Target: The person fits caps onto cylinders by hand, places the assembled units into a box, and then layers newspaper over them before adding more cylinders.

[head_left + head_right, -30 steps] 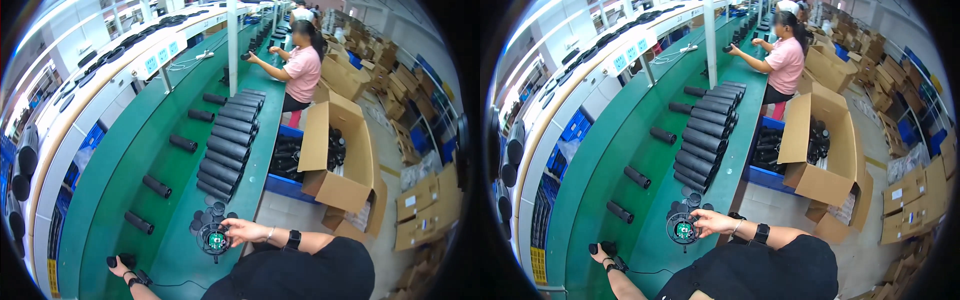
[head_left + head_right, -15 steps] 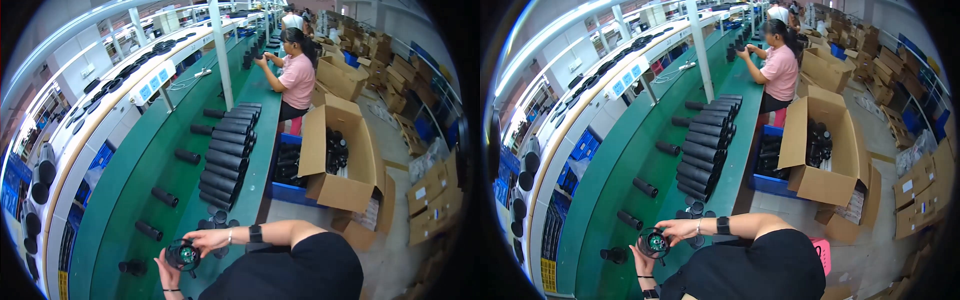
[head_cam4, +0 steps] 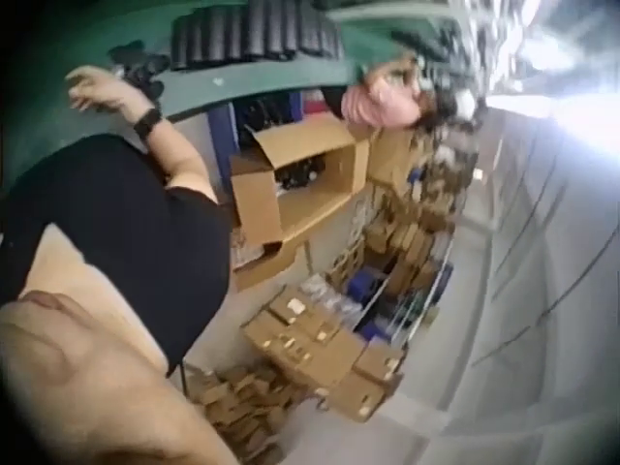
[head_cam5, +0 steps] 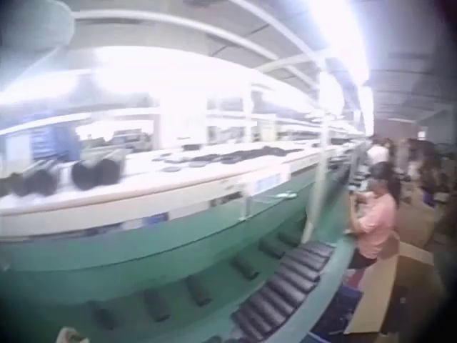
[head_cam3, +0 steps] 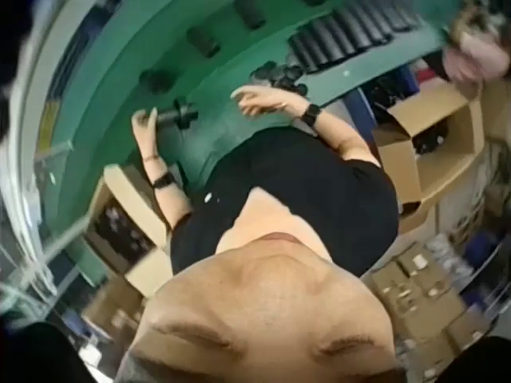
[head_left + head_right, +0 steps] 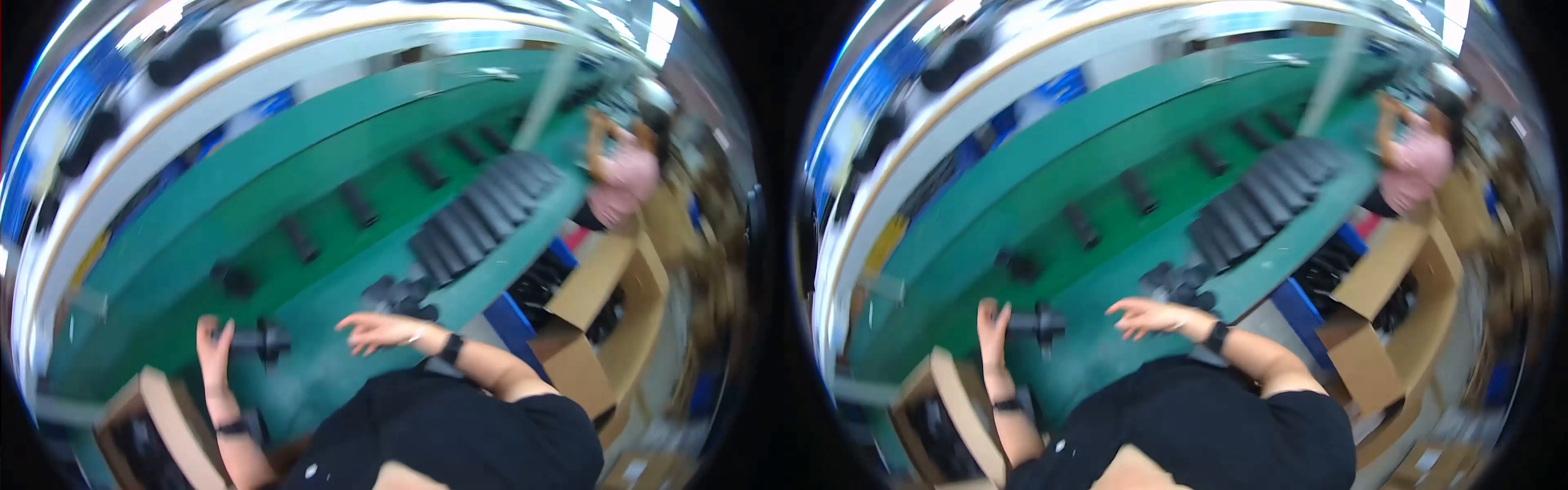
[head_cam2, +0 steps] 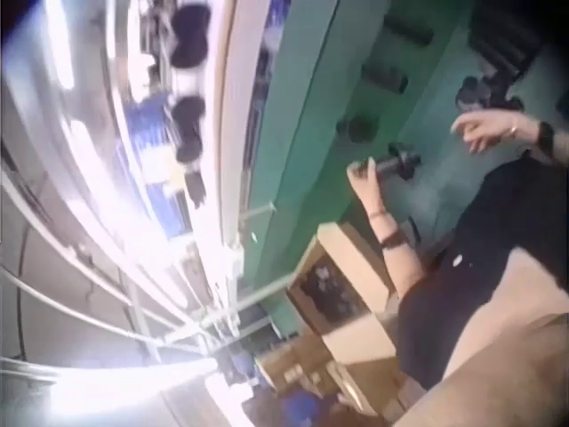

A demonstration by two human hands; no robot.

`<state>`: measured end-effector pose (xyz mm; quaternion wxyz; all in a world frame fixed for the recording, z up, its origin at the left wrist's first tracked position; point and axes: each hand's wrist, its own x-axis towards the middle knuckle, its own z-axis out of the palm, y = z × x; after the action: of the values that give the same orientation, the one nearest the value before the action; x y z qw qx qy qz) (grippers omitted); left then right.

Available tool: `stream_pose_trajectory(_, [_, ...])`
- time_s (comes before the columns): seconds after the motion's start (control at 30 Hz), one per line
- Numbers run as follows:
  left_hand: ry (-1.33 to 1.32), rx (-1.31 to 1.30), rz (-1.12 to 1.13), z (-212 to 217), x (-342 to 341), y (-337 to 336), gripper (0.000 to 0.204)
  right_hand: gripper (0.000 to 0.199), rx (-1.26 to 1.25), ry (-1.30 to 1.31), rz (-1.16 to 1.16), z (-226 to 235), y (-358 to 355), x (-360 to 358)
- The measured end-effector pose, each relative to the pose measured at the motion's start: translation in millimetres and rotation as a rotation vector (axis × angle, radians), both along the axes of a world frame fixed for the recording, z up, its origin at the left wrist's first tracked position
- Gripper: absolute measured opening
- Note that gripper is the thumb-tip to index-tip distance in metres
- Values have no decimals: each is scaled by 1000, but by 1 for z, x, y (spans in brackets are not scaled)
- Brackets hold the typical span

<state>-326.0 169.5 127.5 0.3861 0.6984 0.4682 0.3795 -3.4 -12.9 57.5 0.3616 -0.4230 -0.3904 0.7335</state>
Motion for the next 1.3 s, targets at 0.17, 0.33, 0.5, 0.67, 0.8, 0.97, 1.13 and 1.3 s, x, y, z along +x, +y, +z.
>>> stream_pose_trajectory(0.17, [614, 381, 406, -42, -99, 83, 43, 37, -109, -86, -53, -10, -19, -2])
stream_pose_trajectory(0.33, [510, 97, 837, -72, -124, 131, 47, 36, -179, -32, -102, -28, -28, -9])
stream_pose_trajectory(0.5, [648, 226, 859, -99, -128, 175, 51, 34, -237, -167, -160, -28, -30, -13])
stream_pose_trajectory(0.67, [668, 339, 790, -105, -111, 180, 47, 33, -246, -209, -274, -39, -42, 1])
stream_pose_trajectory(0.8, [896, 432, 892, -121, -122, 185, 81, 31, -245, -218, -308, -49, -59, 8])
stream_pose_trajectory(0.97, [715, 429, 984, -110, -71, 159, 75, 30, -363, -167, -400, -62, -101, 18])
stream_pose_trajectory(1.13, [-133, 219, 121, -103, -3, 88, 23, 32, -522, -300, -436, -54, -160, 36])
stream_pose_trajectory(1.3, [-410, -505, -273, -55, 110, -50, 13, 31, -565, -267, -677, -66, -235, 58])
